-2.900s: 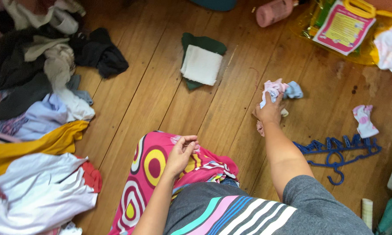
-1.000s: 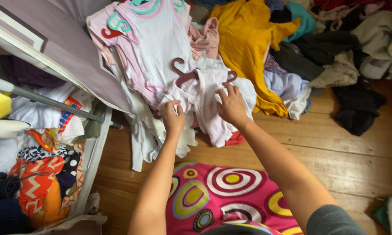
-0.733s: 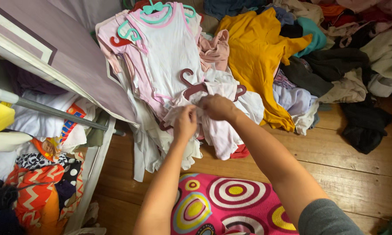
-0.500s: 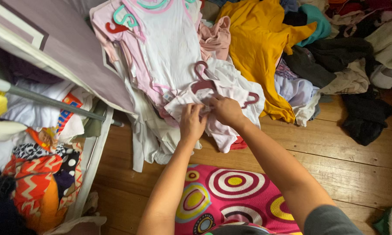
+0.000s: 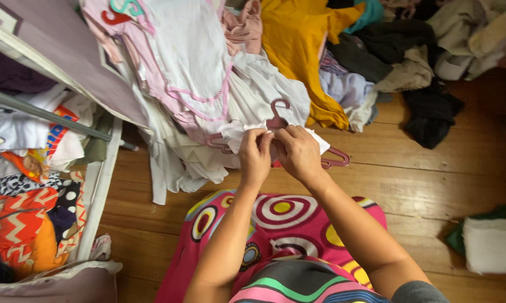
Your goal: The person sorts through a pile of clothes, picks up baby socks and garments, and folds them by hand while sitting on the floor.
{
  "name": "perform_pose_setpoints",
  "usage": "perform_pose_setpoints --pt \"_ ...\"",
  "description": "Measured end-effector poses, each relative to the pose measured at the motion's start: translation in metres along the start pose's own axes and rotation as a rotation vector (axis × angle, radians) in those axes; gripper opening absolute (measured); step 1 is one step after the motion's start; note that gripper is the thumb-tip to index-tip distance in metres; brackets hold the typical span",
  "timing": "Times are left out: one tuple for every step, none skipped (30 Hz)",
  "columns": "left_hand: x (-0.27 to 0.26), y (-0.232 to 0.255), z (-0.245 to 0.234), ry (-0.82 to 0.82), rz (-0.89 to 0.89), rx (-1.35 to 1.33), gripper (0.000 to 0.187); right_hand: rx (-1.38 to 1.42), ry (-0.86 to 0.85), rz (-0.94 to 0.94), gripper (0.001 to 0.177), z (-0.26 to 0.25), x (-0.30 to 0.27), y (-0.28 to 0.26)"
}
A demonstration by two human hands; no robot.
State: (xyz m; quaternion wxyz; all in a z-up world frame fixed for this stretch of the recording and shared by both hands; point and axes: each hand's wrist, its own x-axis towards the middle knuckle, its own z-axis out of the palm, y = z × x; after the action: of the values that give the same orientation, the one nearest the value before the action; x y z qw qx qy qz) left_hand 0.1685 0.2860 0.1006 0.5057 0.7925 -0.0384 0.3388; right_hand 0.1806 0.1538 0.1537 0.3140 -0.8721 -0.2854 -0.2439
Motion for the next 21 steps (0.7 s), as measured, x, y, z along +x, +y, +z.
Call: perform_pose_setpoints --pt "-0.002 -0.001 0.002 -0.026 -0.176 -0.049 0.019 0.014 -0.002 -0.028 0.017 -0.007 -0.005 0.0" --pt "-0.006 -0.003 0.004 -0.054 -0.355 -0.095 0.022 0.005 0.0 -0.019 0.017 -0.013 -0.012 -0.002" --pt "-0.013 -0.005 0.007 -0.065 -0.355 -0.103 0.022 -0.036 -0.03 -0.043 0.015 -0.018 -0.018 -0.005" --pt "-0.017 -0.009 0.013 -0.082 -0.48 -0.225 0.023 -0.077 -0.055 -0.072 0.014 -0.023 -0.022 -0.005" --pt "-0.023 -0.016 0.021 -0.101 -0.605 -0.346 0.025 -0.087 -0.048 -0.068 0.014 -0.029 -0.026 -0.003" --pt "-0.031 -0.025 0.027 -0.11 -0.603 -0.351 0.025 -0.108 -0.041 -0.1 0.016 -0.033 -0.031 -0.004" --pt "-0.037 -0.037 0.034 -0.104 -0.634 -0.379 0.026 -0.129 -0.034 -0.131 0.017 -0.037 -0.035 -0.004" --pt "-0.044 -0.049 0.042 -0.097 -0.666 -0.406 0.027 -0.134 -0.032 -0.125 0.017 -0.042 -0.043 -0.005" --pt "-0.032 -0.072 0.037 -0.048 -0.695 -0.281 0.028 -0.084 -0.128 -0.19 0.019 -0.047 -0.055 -0.008" --pt "-0.019 -0.093 0.023 0.002 -0.726 -0.157 0.03 -0.034 -0.23 -0.254 0.021 -0.053 -0.07 -0.013" --pt "-0.01 -0.107 0.007 0.148 -0.786 -0.375 0.031 -0.038 -0.233 -0.246 0.021 -0.058 -0.086 -0.022" --pt "0.003 -0.113 0.002 0.291 -0.832 -0.599 0.034 -0.007 -0.206 -0.206 0.018 -0.062 -0.099 -0.03" --pt "0.006 -0.109 0.001 0.278 -0.829 -0.609 0.034 0.023 -0.179 -0.167 0.016 -0.065 -0.106 -0.034" --pt "0.008 -0.098 -0.003 0.235 -0.788 -0.482 0.034 0.01 -0.172 -0.174 0.016 -0.071 -0.103 -0.025" --pt "0.013 -0.085 -0.005 0.194 -0.744 -0.357 0.034 -0.004 -0.176 -0.092 0.012 -0.078 -0.1 -0.013" --pt "0.012 -0.073 -0.011 0.188 -0.755 -0.342 0.034 0.007 -0.192 0.013 0.019 -0.08 -0.107 -0.017" --pt "0.014 -0.061 -0.009 0.098 -0.725 -0.541 0.028 0.018 -0.198 0.027 0.019 -0.083 -0.11 -0.018" --pt "0.014 -0.048 -0.005 0.005 -0.69 -0.745 0.023 0.02 -0.487 0.264 0.021 -0.088 -0.106 -0.01" --pt "0.008 -0.035 -0.005 -0.003 -0.701 -0.736 0.023 0.024 -0.776 0.5 0.029 -0.091 -0.105 -0.008" --pt "0.007 -0.022 -0.001 -0.106 -0.858 -0.971 0.022 0.023 -0.769 0.499 0.029 -0.088 -0.101 -0.01" --pt "0.006 -0.01 0.003 -0.215 -1.012 -1.207 0.021 0.022 -0.58 0.441 0.036 -0.082 -0.098 -0.013"
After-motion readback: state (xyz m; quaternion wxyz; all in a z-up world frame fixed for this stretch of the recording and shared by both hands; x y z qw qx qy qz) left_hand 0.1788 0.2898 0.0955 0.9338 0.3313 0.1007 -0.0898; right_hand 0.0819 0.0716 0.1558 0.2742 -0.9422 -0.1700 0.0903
